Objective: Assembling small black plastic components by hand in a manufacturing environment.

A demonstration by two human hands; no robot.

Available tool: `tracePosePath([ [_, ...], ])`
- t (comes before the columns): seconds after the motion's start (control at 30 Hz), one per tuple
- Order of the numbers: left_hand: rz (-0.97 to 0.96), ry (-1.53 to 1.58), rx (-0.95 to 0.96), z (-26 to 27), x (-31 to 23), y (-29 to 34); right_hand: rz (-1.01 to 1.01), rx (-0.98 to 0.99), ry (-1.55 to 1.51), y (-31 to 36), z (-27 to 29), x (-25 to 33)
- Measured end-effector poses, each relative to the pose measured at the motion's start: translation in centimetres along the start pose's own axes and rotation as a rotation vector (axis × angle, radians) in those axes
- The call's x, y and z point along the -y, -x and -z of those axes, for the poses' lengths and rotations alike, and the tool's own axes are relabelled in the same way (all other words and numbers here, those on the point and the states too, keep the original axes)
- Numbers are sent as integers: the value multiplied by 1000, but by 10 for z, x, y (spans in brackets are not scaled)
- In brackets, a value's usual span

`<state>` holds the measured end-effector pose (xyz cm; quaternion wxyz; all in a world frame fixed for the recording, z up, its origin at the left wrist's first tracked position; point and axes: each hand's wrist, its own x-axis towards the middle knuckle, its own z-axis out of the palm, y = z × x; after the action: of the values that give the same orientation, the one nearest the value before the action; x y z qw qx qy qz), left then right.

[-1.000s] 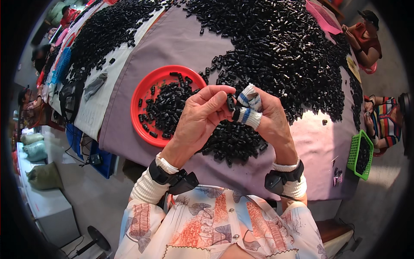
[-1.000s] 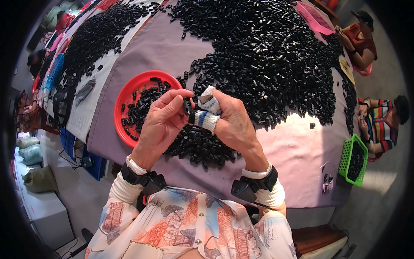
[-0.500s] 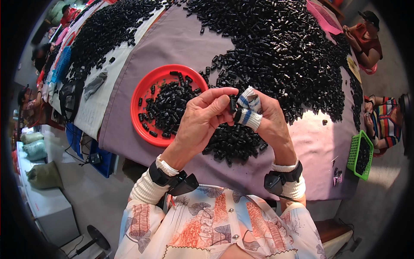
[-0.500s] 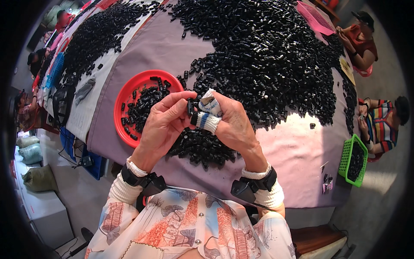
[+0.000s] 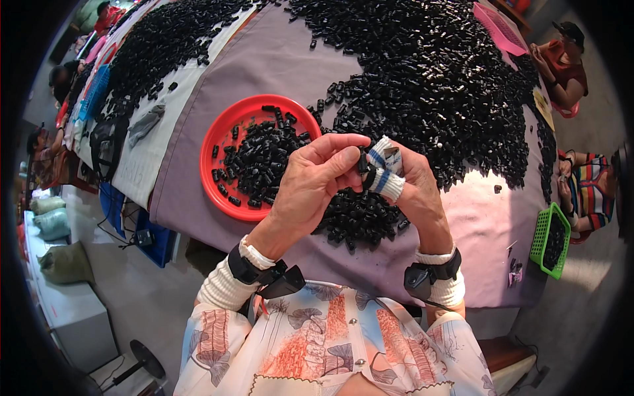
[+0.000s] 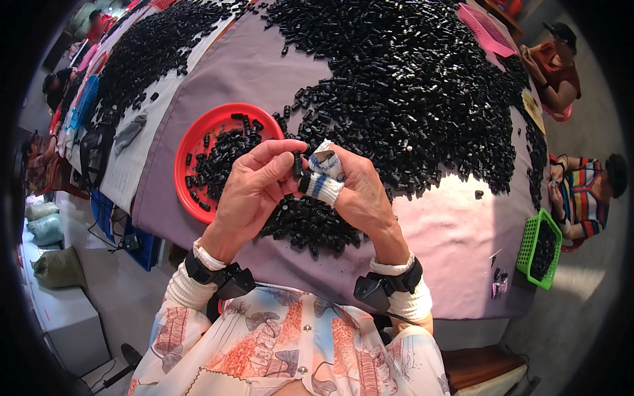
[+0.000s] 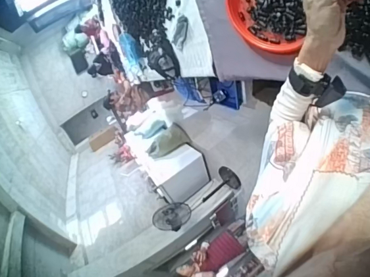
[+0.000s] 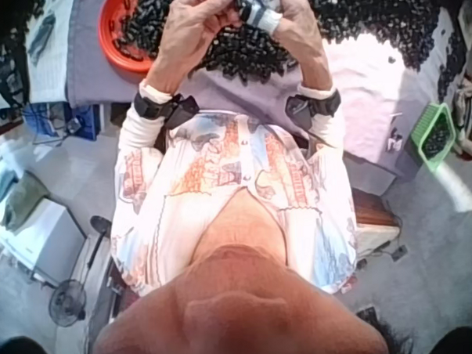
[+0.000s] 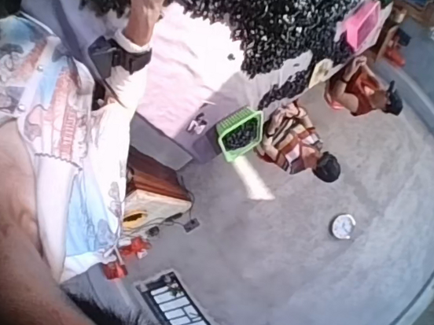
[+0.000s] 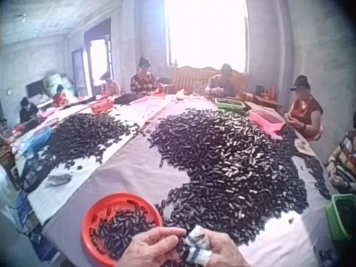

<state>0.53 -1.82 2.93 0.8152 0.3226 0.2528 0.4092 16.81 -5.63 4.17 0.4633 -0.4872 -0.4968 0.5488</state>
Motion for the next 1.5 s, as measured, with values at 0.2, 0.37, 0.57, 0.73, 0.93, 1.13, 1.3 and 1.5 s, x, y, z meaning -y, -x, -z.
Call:
tracePosePath([
  [0.2,-1,-11,7,2,1,1,10,29,-24,1,1,-5],
  [0.37,-21,-30,15,0,1,2,-8,13,-12,1,3,-9],
  [0.57,-74,-138,12,0,3,1,15,16,69,2,2,-8],
  [0.73,-52,-118,11,2,4,-1,-6,1,79,2,2,-7],
  [0.93,-15,-30,45,5,4,-1,-25,15,24,2,2,-3],
  [1.13,27,12,73,6,5,-2,-8,82,127,0,11,-7],
  [1.3,25,19,59,3,7,-1,100,143,264,-5,14,-11],
  [1.5,41,-23,89,4,7,-1,104,131,327,-8,13,-12],
])
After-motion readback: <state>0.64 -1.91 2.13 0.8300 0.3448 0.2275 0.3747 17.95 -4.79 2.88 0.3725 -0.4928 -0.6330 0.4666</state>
